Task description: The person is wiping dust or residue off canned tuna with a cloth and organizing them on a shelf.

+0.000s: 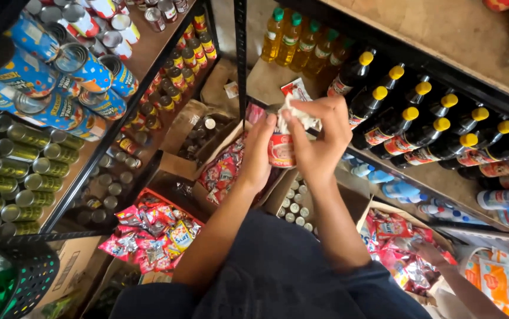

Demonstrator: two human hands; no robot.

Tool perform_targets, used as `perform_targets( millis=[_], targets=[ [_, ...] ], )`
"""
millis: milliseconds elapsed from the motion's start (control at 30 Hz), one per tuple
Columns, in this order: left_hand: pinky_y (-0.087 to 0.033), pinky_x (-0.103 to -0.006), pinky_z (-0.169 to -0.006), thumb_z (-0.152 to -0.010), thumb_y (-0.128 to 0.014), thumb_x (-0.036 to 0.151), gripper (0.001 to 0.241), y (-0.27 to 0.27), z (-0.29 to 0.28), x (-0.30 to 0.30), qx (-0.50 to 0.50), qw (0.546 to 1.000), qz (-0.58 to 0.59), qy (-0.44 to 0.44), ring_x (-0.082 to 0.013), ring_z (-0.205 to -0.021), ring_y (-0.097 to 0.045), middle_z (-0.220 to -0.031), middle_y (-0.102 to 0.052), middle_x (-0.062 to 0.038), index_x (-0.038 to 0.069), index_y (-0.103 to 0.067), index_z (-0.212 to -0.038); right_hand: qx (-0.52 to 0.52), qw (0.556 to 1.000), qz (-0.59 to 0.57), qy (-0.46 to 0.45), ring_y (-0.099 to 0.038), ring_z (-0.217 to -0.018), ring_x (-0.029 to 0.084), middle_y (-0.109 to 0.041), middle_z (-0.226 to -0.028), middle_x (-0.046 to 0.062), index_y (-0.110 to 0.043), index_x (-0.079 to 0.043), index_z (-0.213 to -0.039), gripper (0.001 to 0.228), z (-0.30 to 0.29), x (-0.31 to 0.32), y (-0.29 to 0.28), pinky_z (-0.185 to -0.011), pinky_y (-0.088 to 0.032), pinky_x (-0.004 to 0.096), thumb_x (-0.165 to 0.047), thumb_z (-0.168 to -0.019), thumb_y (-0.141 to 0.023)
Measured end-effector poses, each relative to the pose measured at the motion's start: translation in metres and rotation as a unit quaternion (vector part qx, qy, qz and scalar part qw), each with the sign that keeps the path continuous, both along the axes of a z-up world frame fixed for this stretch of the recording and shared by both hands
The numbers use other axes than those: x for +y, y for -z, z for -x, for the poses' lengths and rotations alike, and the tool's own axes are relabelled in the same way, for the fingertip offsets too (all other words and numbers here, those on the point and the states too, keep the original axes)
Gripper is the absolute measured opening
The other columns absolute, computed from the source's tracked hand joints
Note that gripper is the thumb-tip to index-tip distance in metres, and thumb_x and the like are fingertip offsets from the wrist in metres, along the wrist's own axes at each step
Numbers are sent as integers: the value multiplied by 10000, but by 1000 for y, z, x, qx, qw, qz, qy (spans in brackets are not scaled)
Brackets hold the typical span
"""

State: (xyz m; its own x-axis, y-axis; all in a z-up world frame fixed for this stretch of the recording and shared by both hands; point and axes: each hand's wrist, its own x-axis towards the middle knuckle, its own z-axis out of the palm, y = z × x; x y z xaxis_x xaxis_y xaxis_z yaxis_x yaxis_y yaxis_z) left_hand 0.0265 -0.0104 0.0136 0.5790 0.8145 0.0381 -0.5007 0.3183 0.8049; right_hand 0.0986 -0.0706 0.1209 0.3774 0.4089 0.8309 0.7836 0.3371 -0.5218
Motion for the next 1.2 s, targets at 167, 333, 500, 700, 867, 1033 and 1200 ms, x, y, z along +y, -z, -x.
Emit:
perform_targets(
  millis=[167, 333, 500, 700, 867, 1033, 1200],
  targets=[
    [-442, -479, -1070, -1008, -600, 505, 802, -38, 6, 3, 15, 999, 2, -33, -306, -1207, -539, -1351, -476, -283, -103, -341, -1464, -3, 1000, 25, -12, -627, -802, 335, -656, -867, 126, -785, -65, -983, 158, 24, -18, 28, -759, -520, 452, -214, -932, -799],
    [-450, -495, -1058, -1041, -562, 506, 648, -13, 4, 12, 12, 998, -23, -54, -319, -1175, -595, -1241, -588, -249, -39, -496, -1386, -12, 999, 26, -26, -627, -784, 351, -683, -866, 140, -782, -58, -978, 191, 14, -7, 23, -751, -527, 467, -247, -958, -767],
    [-447, -277, -767, -1051, -465, 445, 345, -45, 15, 7, 29, 996, -78, -42, -82, -836, -544, -902, -608, 5, 164, -592, -898, -5, 1000, 7, -3, -628, -834, 346, -672, -915, 133, -777, -57, -1000, 168, 13, 9, 8, -772, -520, 470, -206, -933, -817],
    [-168, -629, -1208, -965, -527, 626, 1013, -90, 33, -2, 91, 994, 3, -64, -538, -1454, -266, -1539, -244, -421, -128, -184, -1548, -10, 997, 35, -62, -644, -807, 360, -678, -887, 146, -790, -52, -978, 116, 26, -8, 38, -753, -533, 466, -153, -922, -805],
    [-148, -547, -1244, -1055, -474, 484, 799, -58, 18, 1, 79, 993, -57, -63, -456, -1488, -220, -1552, -278, -372, -143, -288, -1514, 1, 999, 31, -31, -665, -836, 347, -686, -929, 133, -783, -45, -1015, 138, 10, 12, 16, -764, -542, 465, -126, -911, -826],
    [-445, -498, -1082, -1043, -475, 583, 704, -12, 24, 14, 23, 997, -30, -69, -340, -1189, -599, -1246, -594, -252, -20, -484, -1405, -8, 998, 31, -50, -629, -820, 358, -668, -905, 147, -784, -55, -983, 102, 31, -4, 47, -762, -520, 466, -138, -926, -800],
    [-385, -539, -1124, -1054, -463, 577, 826, 22, 17, 25, 90, 993, -68, -44, -430, -1294, -522, -1389, -475, -354, -145, -383, -1449, -12, 998, 28, -60, -569, -816, 336, -625, -883, 131, -790, -65, -997, 153, 19, 4, 37, -778, -497, 462, -198, -926, -809]
  ],
)
